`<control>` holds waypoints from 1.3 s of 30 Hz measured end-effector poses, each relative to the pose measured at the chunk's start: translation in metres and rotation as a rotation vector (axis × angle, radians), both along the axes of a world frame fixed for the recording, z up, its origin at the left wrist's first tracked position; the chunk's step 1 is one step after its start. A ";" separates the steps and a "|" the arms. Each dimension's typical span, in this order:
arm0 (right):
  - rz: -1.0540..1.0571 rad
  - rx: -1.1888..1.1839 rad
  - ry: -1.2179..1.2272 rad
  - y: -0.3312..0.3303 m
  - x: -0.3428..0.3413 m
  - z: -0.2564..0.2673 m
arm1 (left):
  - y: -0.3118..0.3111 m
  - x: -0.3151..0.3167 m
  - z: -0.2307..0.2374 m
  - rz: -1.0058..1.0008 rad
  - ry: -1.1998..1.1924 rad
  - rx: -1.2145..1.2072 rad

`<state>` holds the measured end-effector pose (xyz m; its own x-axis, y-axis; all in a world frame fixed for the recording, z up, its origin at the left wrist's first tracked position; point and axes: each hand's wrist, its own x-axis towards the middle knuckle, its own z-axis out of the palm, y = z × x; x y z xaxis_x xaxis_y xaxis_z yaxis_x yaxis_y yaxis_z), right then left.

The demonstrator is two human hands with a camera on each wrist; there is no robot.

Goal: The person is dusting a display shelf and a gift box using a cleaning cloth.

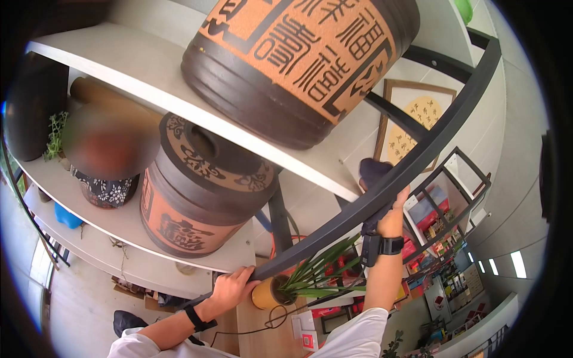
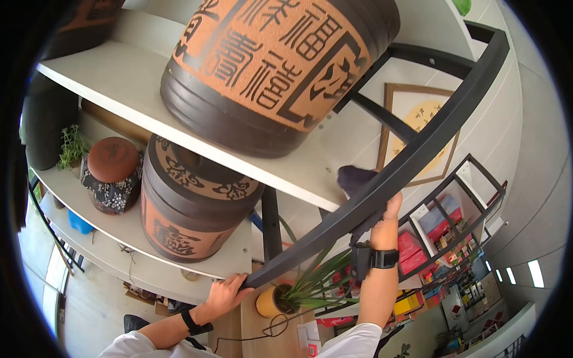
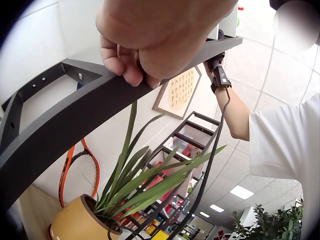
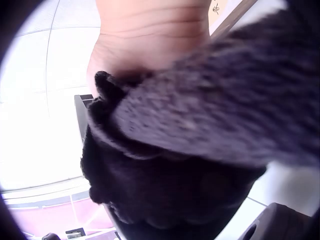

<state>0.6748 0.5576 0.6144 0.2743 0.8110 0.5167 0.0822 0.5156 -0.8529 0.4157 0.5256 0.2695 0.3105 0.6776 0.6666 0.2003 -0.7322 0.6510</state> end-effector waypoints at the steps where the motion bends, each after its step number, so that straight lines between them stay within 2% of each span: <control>1: 0.197 0.084 0.045 0.006 -0.002 0.000 | 0.000 0.000 0.001 -0.003 0.011 0.001; 3: 0.602 0.241 0.136 0.023 -0.003 -0.001 | -0.001 -0.003 0.004 0.000 0.034 -0.003; 7: 0.688 0.166 0.112 0.019 -0.031 0.012 | 0.001 -0.002 -0.003 -0.007 0.028 0.027; 8: 0.603 0.104 0.104 0.015 -0.017 0.009 | 0.001 -0.002 -0.003 -0.011 0.031 0.022; 11: 0.651 0.100 0.190 0.009 0.009 0.039 | 0.002 -0.001 -0.001 -0.024 0.009 0.013; 13: 0.584 0.023 0.135 0.000 0.015 0.036 | 0.002 -0.002 -0.001 -0.033 0.008 0.007; 14: 0.485 0.006 0.131 0.000 0.018 0.028 | 0.002 -0.001 -0.001 -0.032 0.014 0.003; 17: -0.270 -0.056 -0.019 -0.015 0.010 -0.002 | 0.000 -0.003 0.000 -0.030 0.003 -0.006; 19: -0.223 -0.077 -0.187 -0.009 0.026 -0.006 | 0.000 0.000 0.001 -0.018 -0.024 0.000; 21: 0.026 0.119 -0.099 -0.025 -0.034 0.004 | 0.000 0.000 0.000 -0.014 -0.036 0.015; 23: 0.352 0.169 0.000 -0.019 -0.049 0.016 | -0.001 0.000 0.002 -0.016 -0.019 -0.002; 24: 0.552 0.113 0.053 -0.011 -0.044 0.022 | -0.002 0.000 0.003 -0.013 -0.011 -0.015; 27: -0.395 0.107 -0.618 -0.024 -0.062 0.006 | -0.003 -0.003 0.004 -0.040 -0.001 -0.046; 30: -0.249 -0.116 -0.226 -0.005 -0.010 0.007 | -0.002 -0.002 0.002 -0.036 0.005 -0.040; 32: 0.242 -0.005 -0.085 -0.001 -0.011 0.020 | -0.001 -0.001 0.002 -0.041 0.003 -0.028; 35: 0.706 0.099 0.044 0.007 -0.021 0.036 | -0.001 -0.001 0.002 -0.057 -0.004 -0.024; 37: 0.556 0.148 0.040 0.003 -0.020 0.026 | 0.000 -0.001 0.003 -0.065 -0.008 -0.029; 38: 0.295 0.165 0.007 -0.006 -0.016 0.016 | 0.000 -0.001 0.004 -0.067 -0.009 -0.033; 39: 0.171 0.150 -0.008 -0.015 -0.013 0.004 | 0.000 -0.003 0.005 -0.070 -0.007 -0.037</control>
